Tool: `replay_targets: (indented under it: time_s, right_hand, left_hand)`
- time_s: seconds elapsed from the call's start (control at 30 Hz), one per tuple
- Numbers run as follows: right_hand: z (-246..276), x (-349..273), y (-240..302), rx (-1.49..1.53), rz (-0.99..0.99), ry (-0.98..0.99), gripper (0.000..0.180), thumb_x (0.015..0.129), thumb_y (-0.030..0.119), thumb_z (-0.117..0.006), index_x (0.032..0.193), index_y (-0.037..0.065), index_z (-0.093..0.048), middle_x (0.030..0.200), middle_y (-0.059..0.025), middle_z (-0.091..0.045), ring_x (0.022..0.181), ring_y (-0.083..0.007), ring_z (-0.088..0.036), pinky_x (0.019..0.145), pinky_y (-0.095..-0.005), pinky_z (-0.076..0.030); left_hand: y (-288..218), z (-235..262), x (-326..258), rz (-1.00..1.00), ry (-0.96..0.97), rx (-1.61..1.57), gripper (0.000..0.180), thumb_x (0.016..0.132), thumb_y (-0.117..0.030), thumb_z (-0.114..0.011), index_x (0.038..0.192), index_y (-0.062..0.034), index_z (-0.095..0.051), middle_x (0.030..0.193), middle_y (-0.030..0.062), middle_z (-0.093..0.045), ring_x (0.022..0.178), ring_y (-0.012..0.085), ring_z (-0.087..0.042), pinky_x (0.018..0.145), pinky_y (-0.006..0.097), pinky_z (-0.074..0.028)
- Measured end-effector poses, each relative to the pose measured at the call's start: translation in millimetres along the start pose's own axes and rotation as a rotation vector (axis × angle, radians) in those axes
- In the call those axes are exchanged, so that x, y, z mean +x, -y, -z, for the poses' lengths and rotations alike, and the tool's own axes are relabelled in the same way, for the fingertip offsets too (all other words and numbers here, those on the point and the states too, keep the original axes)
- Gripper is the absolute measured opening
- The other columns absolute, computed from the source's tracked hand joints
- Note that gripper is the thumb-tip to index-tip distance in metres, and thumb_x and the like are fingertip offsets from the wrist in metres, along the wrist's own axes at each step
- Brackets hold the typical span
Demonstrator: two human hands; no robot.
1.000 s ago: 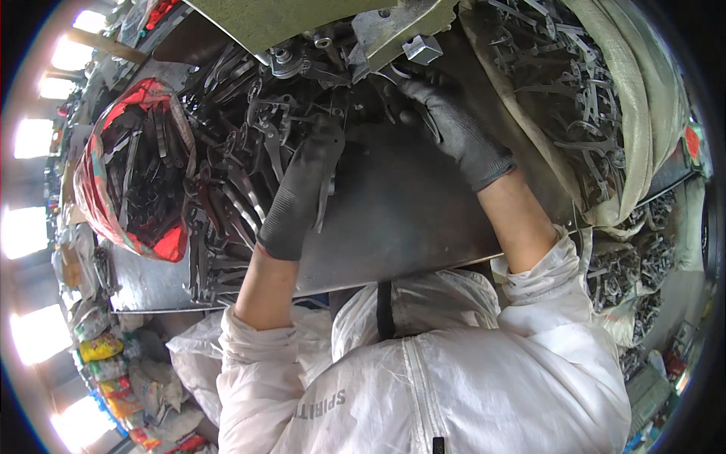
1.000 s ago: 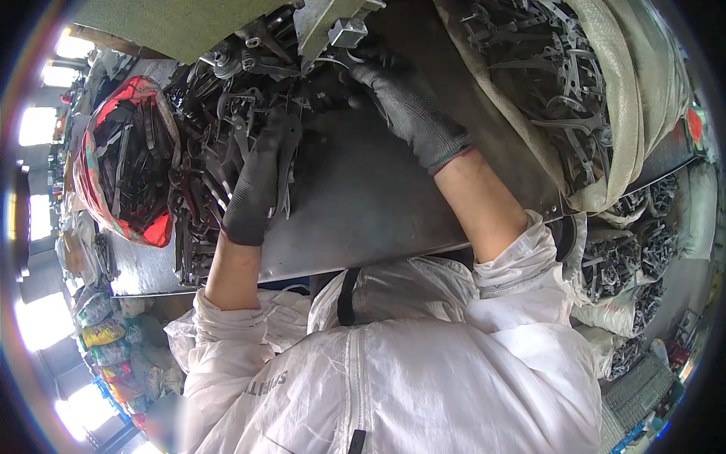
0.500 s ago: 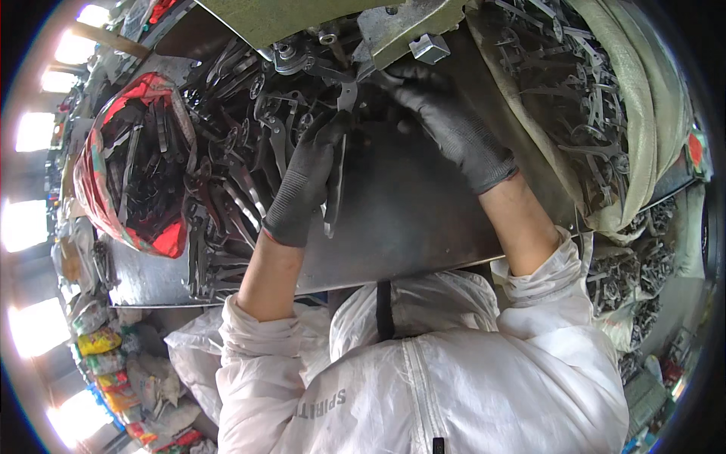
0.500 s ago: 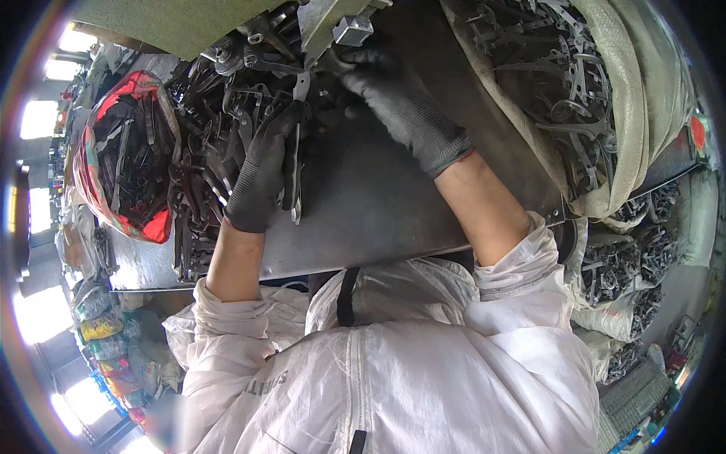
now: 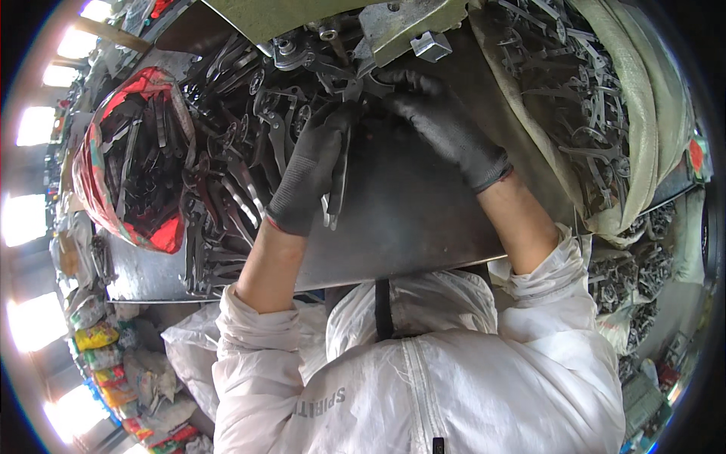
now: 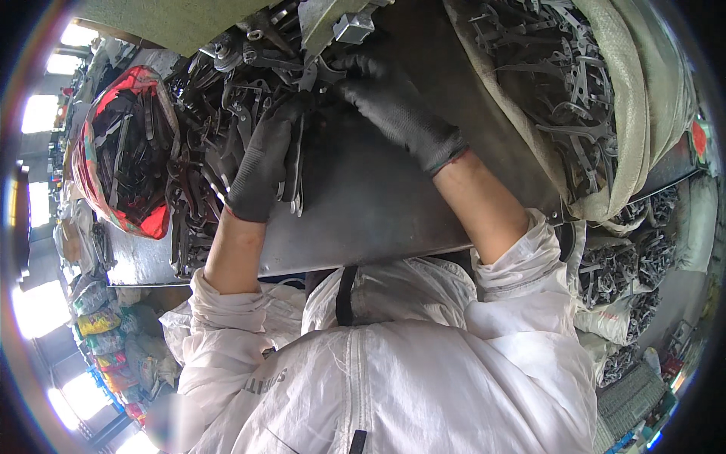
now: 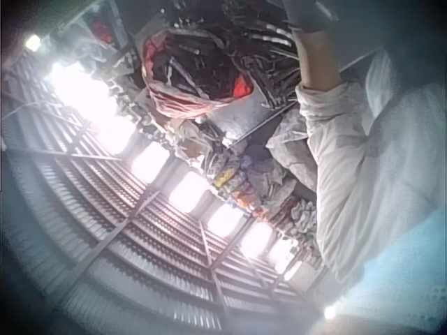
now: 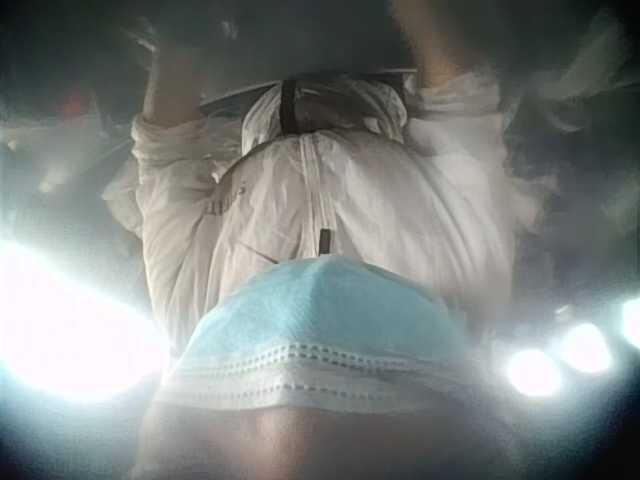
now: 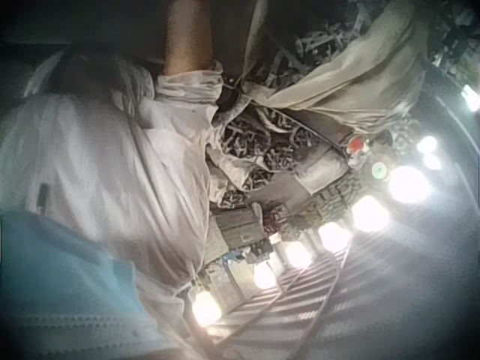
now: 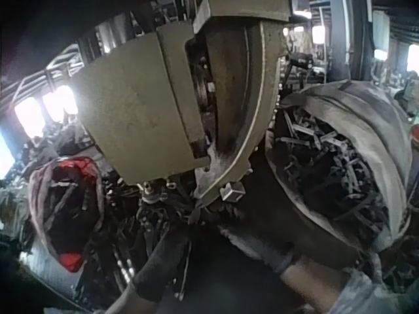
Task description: The person fits metal parts together by hand and repeatedly assembles metal components using a machine at a worktable.
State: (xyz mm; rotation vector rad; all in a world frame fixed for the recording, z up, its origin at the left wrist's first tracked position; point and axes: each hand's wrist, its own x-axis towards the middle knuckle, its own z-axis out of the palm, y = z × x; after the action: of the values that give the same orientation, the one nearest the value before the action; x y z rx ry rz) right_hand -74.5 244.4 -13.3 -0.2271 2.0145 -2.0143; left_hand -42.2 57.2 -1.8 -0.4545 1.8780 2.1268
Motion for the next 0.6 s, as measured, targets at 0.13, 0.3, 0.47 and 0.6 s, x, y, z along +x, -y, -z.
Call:
replay_targets:
  time_s: [0.13,0.3,0.47,0.6]
  right_hand:
    - [0,5,-5,0.092,-0.007,0.112,0.034,0.100,0.025,-0.064,0.127,0.005,-0.061,0.102,-0.0015,-0.071,0.084,-0.0073,-0.066,0.067,-0.0227,-0.052]
    - [2,14,-27,0.144,-0.031,0.208,0.031,0.099,0.024,-0.065,0.125,0.006,-0.063,0.099,0.0012,-0.071,0.078,-0.0052,-0.064,0.065,-0.0207,-0.050]
    - [4,23,-47,-0.008,-0.100,0.110,0.030,0.099,0.020,-0.065,0.125,0.006,-0.063,0.099,0.0019,-0.068,0.081,-0.0051,-0.063,0.067,-0.0212,-0.051]
    - [2,8,-38,0.023,-0.055,0.100,0.034,0.098,0.016,-0.063,0.130,0.003,-0.058,0.103,-0.0020,-0.066,0.082,-0.0085,-0.064,0.068,-0.0244,-0.053]
  left_hand:
    - [10,6,0,-0.074,0.058,0.030,0.033,0.099,-0.021,-0.058,0.126,-0.0015,-0.061,0.103,0.0079,-0.069,0.085,0.0164,-0.065,0.082,0.030,-0.052]
    - [24,2,7,0.036,0.042,0.123,0.039,0.102,-0.028,-0.055,0.131,-0.0022,-0.053,0.088,0.0060,-0.063,0.068,0.0104,-0.060,0.059,0.024,-0.050]
    - [33,4,-32,-0.004,0.042,0.266,0.036,0.102,-0.036,-0.054,0.119,-0.0052,-0.059,0.083,0.0021,-0.061,0.060,0.0090,-0.053,0.050,0.023,-0.042]
    - [38,18,-79,0.239,0.116,0.350,0.037,0.099,-0.039,-0.057,0.105,-0.0035,-0.062,0.081,0.0044,-0.062,0.055,0.0104,-0.051,0.051,0.024,-0.039]
